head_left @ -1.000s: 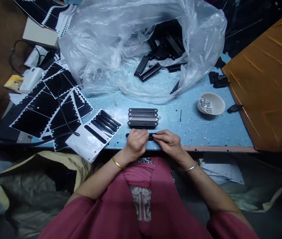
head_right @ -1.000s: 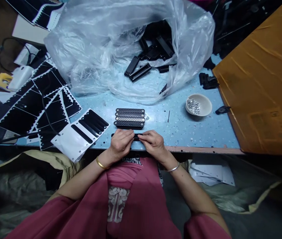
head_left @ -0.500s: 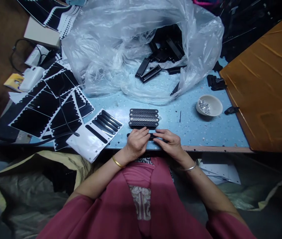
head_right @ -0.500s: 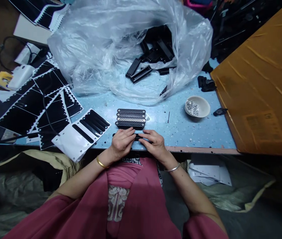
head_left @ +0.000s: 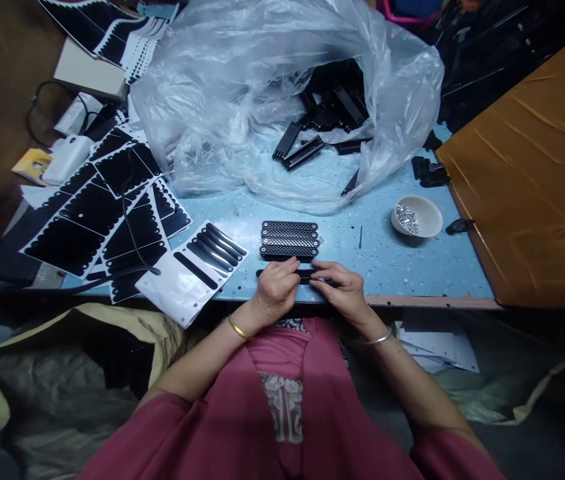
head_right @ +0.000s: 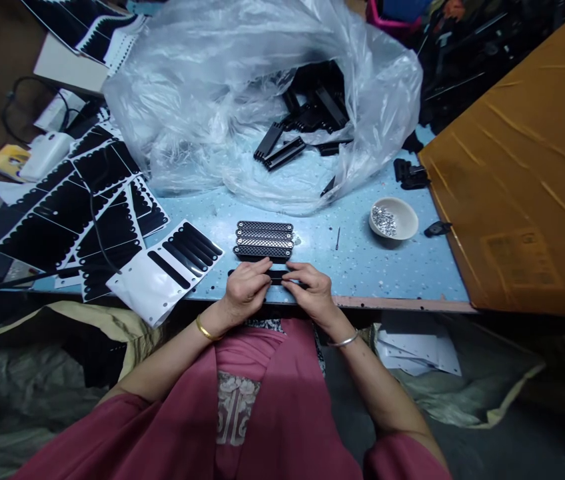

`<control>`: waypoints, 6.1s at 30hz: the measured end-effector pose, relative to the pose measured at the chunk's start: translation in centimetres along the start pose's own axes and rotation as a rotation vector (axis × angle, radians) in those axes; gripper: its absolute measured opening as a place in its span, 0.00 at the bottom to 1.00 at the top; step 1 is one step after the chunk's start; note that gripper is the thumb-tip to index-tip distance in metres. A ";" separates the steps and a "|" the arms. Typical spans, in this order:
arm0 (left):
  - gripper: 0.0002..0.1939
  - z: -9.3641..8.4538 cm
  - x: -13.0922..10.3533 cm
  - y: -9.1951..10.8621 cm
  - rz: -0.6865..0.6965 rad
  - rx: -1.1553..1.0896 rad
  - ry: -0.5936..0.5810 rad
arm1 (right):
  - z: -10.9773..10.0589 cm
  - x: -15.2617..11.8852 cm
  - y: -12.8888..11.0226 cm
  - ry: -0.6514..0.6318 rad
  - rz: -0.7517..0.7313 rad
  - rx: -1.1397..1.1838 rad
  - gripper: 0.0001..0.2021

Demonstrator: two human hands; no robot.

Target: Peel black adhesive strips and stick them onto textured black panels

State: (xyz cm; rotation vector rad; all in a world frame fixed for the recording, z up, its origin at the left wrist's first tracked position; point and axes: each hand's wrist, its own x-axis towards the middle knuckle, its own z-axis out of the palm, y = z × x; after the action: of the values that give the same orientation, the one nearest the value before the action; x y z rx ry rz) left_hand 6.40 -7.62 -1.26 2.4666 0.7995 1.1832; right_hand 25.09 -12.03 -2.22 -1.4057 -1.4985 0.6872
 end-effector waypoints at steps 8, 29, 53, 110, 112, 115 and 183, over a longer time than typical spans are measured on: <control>0.17 -12.6 -1.9 -3.0 -0.117 0.260 -0.080 | -0.8 -1.7 -5.4 0.013 -0.165 -0.143 0.05; 0.11 -16.4 -12.4 -1.3 -1.031 0.209 0.328 | 15.5 -1.3 -5.2 -0.313 -0.677 -0.345 0.13; 0.13 -14.4 -7.7 -0.4 -1.265 -1.184 0.511 | 14.8 1.4 -8.7 -0.368 -0.305 0.173 0.10; 0.11 -18.8 0.8 -17.4 -0.942 0.701 -0.111 | 0.4 4.4 -7.0 0.101 -0.066 -0.051 0.04; 0.14 -18.3 0.8 -16.0 -0.870 0.793 -0.095 | -0.3 4.3 -6.4 0.088 -0.142 -0.161 0.03; 0.14 -16.1 1.0 -12.2 -0.666 0.678 0.082 | -0.6 4.5 -5.7 0.082 -0.252 -0.262 0.05; 0.09 -5.5 0.0 -6.4 -0.746 -0.300 -0.127 | -2.6 5.7 -1.8 -0.225 -0.252 -0.257 0.08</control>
State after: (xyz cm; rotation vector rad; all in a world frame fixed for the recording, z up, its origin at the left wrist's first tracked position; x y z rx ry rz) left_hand -0.18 -2.35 -0.86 1.7249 1.2424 0.7807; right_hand 27.19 -7.34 1.83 -1.3262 -1.9596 0.5220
